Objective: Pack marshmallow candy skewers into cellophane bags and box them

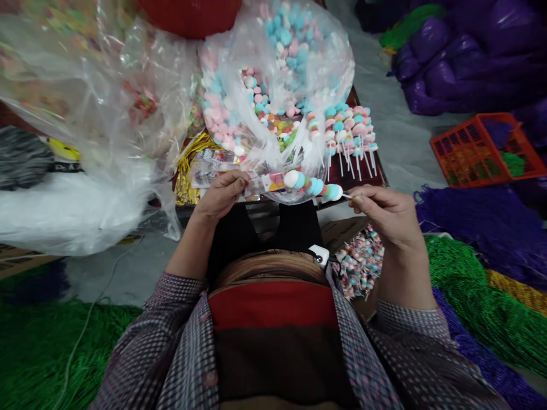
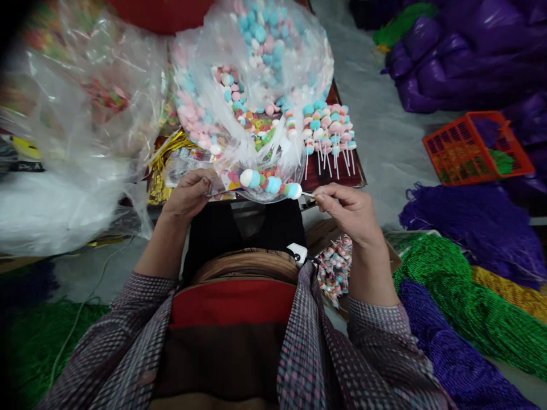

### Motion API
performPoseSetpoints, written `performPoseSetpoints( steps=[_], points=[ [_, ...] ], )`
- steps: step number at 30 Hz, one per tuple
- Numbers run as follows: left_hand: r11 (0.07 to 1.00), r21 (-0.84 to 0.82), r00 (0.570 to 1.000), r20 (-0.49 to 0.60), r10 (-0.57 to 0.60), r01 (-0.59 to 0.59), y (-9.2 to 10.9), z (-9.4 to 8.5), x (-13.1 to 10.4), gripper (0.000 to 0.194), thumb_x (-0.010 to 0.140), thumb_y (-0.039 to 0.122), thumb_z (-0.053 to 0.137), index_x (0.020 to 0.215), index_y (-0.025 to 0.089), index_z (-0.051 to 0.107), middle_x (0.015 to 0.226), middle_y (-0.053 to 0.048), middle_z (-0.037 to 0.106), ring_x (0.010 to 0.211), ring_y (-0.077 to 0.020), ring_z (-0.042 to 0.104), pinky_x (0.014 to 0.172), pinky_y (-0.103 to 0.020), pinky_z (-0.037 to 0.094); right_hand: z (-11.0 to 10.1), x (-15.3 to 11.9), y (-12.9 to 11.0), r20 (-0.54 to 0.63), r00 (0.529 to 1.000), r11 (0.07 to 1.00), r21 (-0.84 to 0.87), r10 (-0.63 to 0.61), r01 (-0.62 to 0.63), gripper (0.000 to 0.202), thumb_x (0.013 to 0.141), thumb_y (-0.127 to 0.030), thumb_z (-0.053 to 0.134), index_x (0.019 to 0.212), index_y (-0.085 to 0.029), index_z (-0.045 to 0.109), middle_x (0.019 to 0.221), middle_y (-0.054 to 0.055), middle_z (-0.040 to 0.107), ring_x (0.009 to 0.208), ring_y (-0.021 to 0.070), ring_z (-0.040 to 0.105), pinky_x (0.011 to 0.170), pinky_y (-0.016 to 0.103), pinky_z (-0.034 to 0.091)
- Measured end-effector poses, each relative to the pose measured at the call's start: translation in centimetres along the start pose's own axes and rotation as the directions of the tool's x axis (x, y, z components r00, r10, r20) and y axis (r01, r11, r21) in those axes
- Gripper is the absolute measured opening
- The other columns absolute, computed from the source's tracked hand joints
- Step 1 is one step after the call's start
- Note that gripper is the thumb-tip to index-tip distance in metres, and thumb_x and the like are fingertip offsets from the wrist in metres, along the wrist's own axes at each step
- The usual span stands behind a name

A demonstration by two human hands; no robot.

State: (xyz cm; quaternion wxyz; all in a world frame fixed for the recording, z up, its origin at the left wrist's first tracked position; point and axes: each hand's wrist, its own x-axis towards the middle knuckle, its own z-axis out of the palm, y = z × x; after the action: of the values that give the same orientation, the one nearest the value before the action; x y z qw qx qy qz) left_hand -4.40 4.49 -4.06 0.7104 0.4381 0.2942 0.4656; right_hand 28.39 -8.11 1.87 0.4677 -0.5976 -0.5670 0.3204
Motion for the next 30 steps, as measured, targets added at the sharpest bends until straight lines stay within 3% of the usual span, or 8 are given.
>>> performPoseSetpoints(
  steps=[5, 8, 12, 16, 20, 30],
  points=[
    [0.999, 0.044, 0.987, 0.158, -0.002, -0.005, 0.2, 0.3, -0.2, 0.040, 0.065, 0.053, 0.092, 0.067, 0.017, 0.074, 0.057, 0.001, 0.065, 0.052, -0.0085, 0.061, 0.054, -0.021, 0.049, 0.1, 0.0, 0.0, 0.035, 0.999, 1.000, -0.010, -0.014, 0.015, 0.019, 0.084, -0.047, 0.080, 0.085, -0.028, 0.080, 0.072, -0.002, 0.070, 0.063, 0.0114, 0.060, 0.061, 0.028, 0.049],
    [1.000, 0.007, 0.990, 0.140, -0.010, 0.009, 0.2, 0.4, -0.3, 0.041, 0.063, 0.054, 0.092, 0.067, 0.018, 0.073, 0.059, 0.001, 0.067, 0.050, -0.0080, 0.060, 0.052, -0.020, 0.048, 0.1, 0.2, 0.0, 0.072, 0.997, 1.000, -0.025, -0.016, 0.018, 0.020, 0.084, -0.048, 0.079, 0.085, -0.028, 0.080, 0.073, -0.002, 0.071, 0.064, 0.0115, 0.061, 0.062, 0.028, 0.049],
    [0.999, -0.044, 0.996, 0.083, -0.027, 0.031, 0.1, 0.3, -0.4, 0.042, 0.058, 0.053, 0.095, 0.070, 0.020, 0.074, 0.063, 0.003, 0.071, 0.047, -0.0082, 0.060, 0.047, -0.020, 0.047, -0.2, 0.1, 0.2, 0.038, 0.999, 1.000, -0.010, -0.011, 0.012, 0.017, 0.084, -0.045, 0.080, 0.086, -0.028, 0.081, 0.077, -0.001, 0.073, 0.065, 0.0110, 0.061, 0.062, 0.028, 0.048],
    [0.996, -0.046, 0.993, 0.096, -0.070, 0.074, 0.1, 0.3, -0.3, 0.045, 0.055, 0.053, 0.096, 0.068, 0.018, 0.071, 0.058, 0.003, 0.068, 0.046, -0.0089, 0.060, 0.046, -0.021, 0.049, -0.1, 0.0, 0.3, -0.016, 0.999, 0.998, 0.046, -0.042, 0.042, 0.013, 0.085, -0.042, 0.080, 0.083, -0.029, 0.080, 0.074, -0.002, 0.071, 0.066, 0.0117, 0.061, 0.065, 0.029, 0.050],
    [0.988, -0.094, 0.989, 0.091, -0.118, 0.126, 0.0, 0.6, -0.3, 0.048, 0.050, 0.051, 0.098, 0.066, 0.018, 0.067, 0.057, 0.003, 0.066, 0.047, -0.0096, 0.060, 0.043, -0.020, 0.048, 0.4, 0.1, 0.0, 0.007, 0.996, 0.994, 0.077, -0.084, 0.083, 0.015, 0.086, -0.044, 0.078, 0.084, -0.029, 0.079, 0.072, -0.001, 0.071, 0.069, 0.0140, 0.064, 0.069, 0.031, 0.052],
    [0.980, -0.121, 0.979, 0.144, -0.143, 0.161, -0.5, 0.9, -0.1, 0.048, 0.053, 0.051, 0.098, 0.067, 0.017, 0.067, 0.057, 0.003, 0.065, 0.046, -0.0091, 0.059, 0.043, -0.020, 0.048, 0.3, 0.4, 0.3, 0.031, 0.993, 0.990, -0.073, -0.116, 0.118, 0.022, 0.088, -0.049, 0.075, 0.084, -0.028, 0.078, 0.073, -0.001, 0.071, 0.071, 0.0145, 0.065, 0.072, 0.032, 0.053]
  ],
)
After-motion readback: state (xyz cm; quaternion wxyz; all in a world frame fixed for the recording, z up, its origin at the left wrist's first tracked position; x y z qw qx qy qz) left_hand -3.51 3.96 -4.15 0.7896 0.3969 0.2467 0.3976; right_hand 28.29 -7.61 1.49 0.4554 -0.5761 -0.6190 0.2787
